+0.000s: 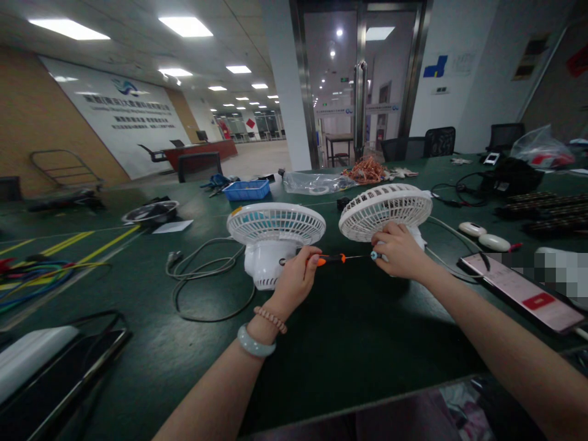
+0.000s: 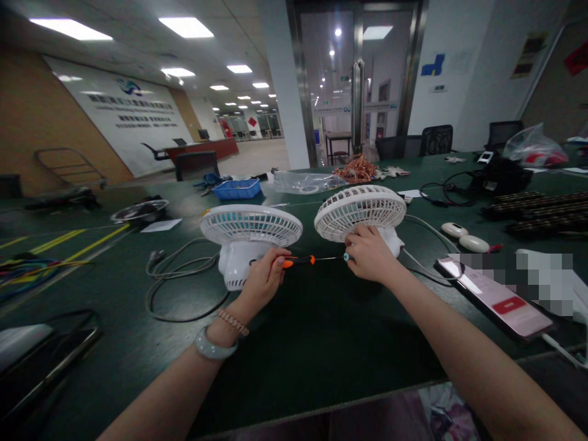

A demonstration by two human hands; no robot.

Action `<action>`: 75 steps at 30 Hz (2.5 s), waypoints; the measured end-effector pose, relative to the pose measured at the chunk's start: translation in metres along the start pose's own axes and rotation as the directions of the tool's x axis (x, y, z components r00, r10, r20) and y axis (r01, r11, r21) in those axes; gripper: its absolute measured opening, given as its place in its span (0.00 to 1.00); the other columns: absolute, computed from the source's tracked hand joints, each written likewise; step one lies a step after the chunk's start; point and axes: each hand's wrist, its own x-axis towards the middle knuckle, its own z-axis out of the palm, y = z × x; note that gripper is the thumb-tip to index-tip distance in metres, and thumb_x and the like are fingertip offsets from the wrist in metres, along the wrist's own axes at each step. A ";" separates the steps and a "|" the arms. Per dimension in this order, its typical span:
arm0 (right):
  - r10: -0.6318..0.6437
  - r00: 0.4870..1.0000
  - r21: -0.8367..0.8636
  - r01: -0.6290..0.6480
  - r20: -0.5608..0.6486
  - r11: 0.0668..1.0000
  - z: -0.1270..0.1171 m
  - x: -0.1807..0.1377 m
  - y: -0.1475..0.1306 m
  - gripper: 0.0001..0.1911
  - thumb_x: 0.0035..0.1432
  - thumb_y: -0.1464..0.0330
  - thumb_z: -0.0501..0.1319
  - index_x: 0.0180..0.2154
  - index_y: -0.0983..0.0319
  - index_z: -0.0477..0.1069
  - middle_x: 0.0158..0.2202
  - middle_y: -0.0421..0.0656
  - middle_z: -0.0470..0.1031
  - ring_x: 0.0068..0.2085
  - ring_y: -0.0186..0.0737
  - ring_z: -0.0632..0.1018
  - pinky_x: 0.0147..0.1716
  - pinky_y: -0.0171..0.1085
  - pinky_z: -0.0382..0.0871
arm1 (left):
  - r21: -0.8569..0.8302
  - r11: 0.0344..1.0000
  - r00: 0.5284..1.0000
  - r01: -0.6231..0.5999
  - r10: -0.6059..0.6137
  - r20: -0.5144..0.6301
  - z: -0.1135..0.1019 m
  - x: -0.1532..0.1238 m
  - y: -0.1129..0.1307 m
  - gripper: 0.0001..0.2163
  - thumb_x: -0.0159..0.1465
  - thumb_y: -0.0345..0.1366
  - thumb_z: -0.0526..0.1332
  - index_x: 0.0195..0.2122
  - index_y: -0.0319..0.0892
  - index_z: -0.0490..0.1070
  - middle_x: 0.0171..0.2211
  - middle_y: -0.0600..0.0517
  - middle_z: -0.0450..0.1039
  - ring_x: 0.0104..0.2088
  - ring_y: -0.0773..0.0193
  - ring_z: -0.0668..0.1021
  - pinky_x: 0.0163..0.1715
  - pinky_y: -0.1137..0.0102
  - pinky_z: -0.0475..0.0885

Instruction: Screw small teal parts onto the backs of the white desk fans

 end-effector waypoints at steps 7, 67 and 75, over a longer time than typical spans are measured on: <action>-0.001 1.000 -0.007 0.001 -0.011 1.000 0.000 -0.001 0.000 0.12 0.52 0.66 0.54 0.28 0.62 0.75 0.39 0.44 0.73 0.42 0.47 0.61 0.37 0.44 0.48 | -0.010 1.000 1.000 -0.009 0.009 0.000 -0.001 0.000 0.000 0.16 0.65 0.43 0.42 0.44 0.40 0.63 0.21 0.55 0.67 0.25 0.66 0.73 0.29 0.71 0.66; 0.001 1.000 0.004 -0.001 -0.009 1.000 -0.001 0.000 -0.002 0.11 0.52 0.65 0.54 0.28 0.61 0.75 0.38 0.44 0.72 0.42 0.46 0.61 0.36 0.44 0.49 | 0.140 0.986 0.989 -0.086 0.101 -0.104 -0.003 -0.001 0.006 0.15 0.62 0.45 0.51 0.30 0.40 0.71 0.27 0.52 0.71 0.28 0.67 0.72 0.28 0.73 0.63; -0.001 1.000 -0.004 0.001 -0.015 1.000 -0.002 0.000 -0.003 0.11 0.52 0.66 0.54 0.28 0.61 0.74 0.38 0.45 0.72 0.42 0.46 0.61 0.37 0.44 0.49 | 0.120 0.987 0.986 -0.108 0.122 -0.115 -0.002 -0.001 0.007 0.13 0.62 0.43 0.51 0.36 0.41 0.70 0.31 0.51 0.71 0.33 0.65 0.72 0.33 0.70 0.66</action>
